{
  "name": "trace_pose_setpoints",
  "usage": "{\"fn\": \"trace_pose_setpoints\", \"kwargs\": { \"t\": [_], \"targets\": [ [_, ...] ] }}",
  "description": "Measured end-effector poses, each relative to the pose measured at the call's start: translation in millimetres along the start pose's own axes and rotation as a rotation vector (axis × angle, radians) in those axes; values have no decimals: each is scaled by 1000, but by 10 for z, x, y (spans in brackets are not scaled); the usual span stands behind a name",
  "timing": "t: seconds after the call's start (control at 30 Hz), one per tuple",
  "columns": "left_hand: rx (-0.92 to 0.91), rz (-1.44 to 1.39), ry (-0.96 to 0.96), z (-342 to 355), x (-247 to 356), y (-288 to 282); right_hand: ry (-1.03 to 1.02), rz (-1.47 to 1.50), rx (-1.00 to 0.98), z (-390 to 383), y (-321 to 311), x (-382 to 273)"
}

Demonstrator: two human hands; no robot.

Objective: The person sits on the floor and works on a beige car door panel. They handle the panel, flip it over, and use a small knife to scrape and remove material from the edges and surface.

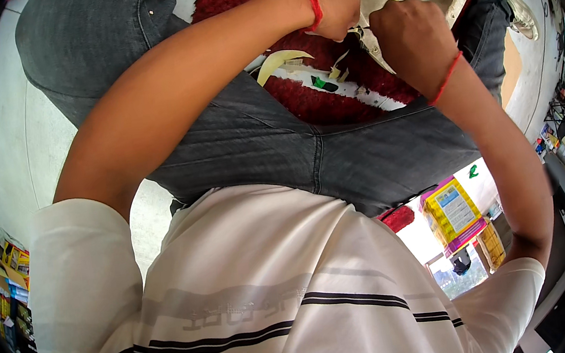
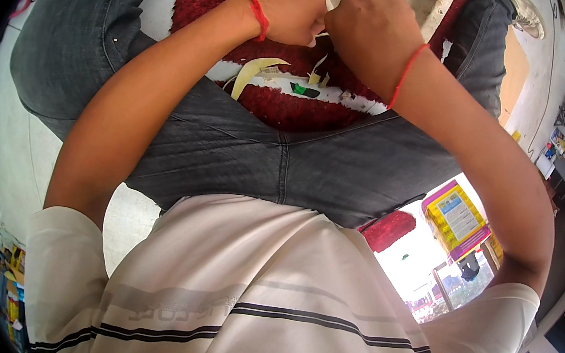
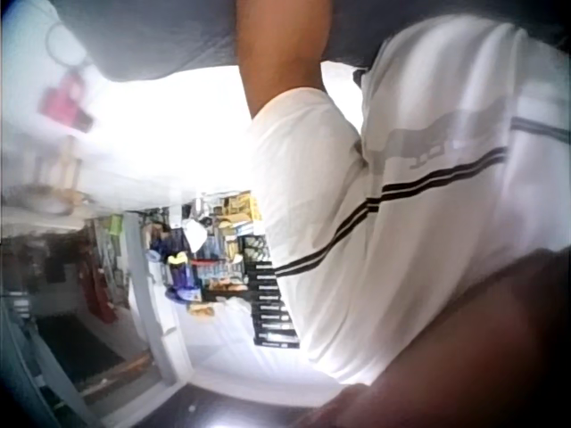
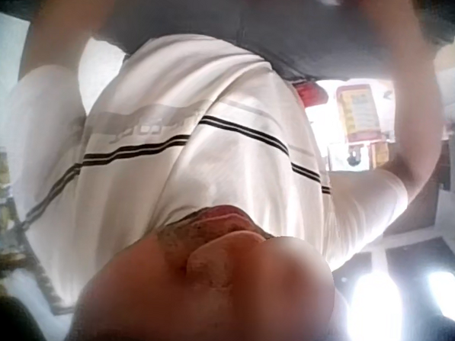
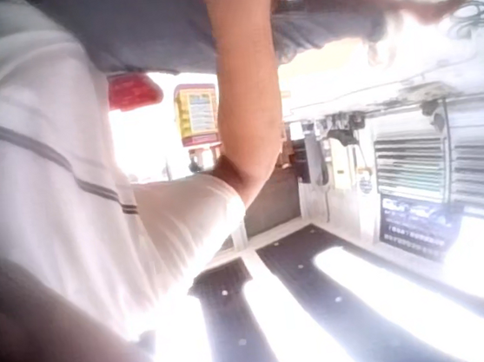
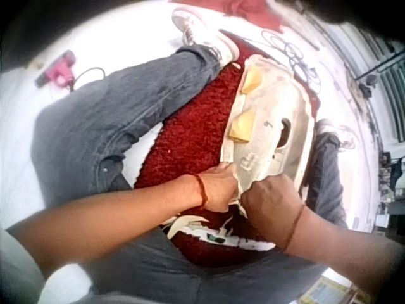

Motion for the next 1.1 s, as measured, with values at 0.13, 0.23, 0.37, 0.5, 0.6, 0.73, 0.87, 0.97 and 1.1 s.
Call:
{"fn": "trace_pose_setpoints", "kwargs": {
  "t": [0.13, 0.23, 0.37, 0.5, 0.6, 0.73, 0.87, 0.97, 1.1],
  "targets": [
    [38, 5, 43, 5, -25, 10, 54, -19, -67, -18, -35, 31],
    [-14, -34, -25, 31, 34, 13, 64, -56, -80, -59, 26, -36],
    [69, -9, 19, -7, -12, 56, 85, 32, -50, -112, -3, 7],
    [-7, -34, 16, 60, 0, 70, 166, 12, -77, -204, 72, -65],
    [48, -24, 29, 9, 0, 67, 198, 49, -74, -218, 52, -106],
    [26, -26, 42, 15, 34, 76, 311, 48, -128, -378, 39, -72],
    [78, 17, 34, -12, 79, 110, 298, 32, -60, -408, 136, -12],
    [48, 21, 24, 7, 87, 121, 252, 16, -71, -353, 74, -8],
    [76, 51, 36, 22, 33, 179, 179, -3, -113, -268, 98, -42]
  ]
}}
Point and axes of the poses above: each hand's wrist, its own z-axis towards the middle knuckle, its own y-axis out of the palm, x = y × z, the point moved 1 cm from there along z, towards the middle knuckle, and after that the axes turned 15 degrees about y, right-handed, at the moved point
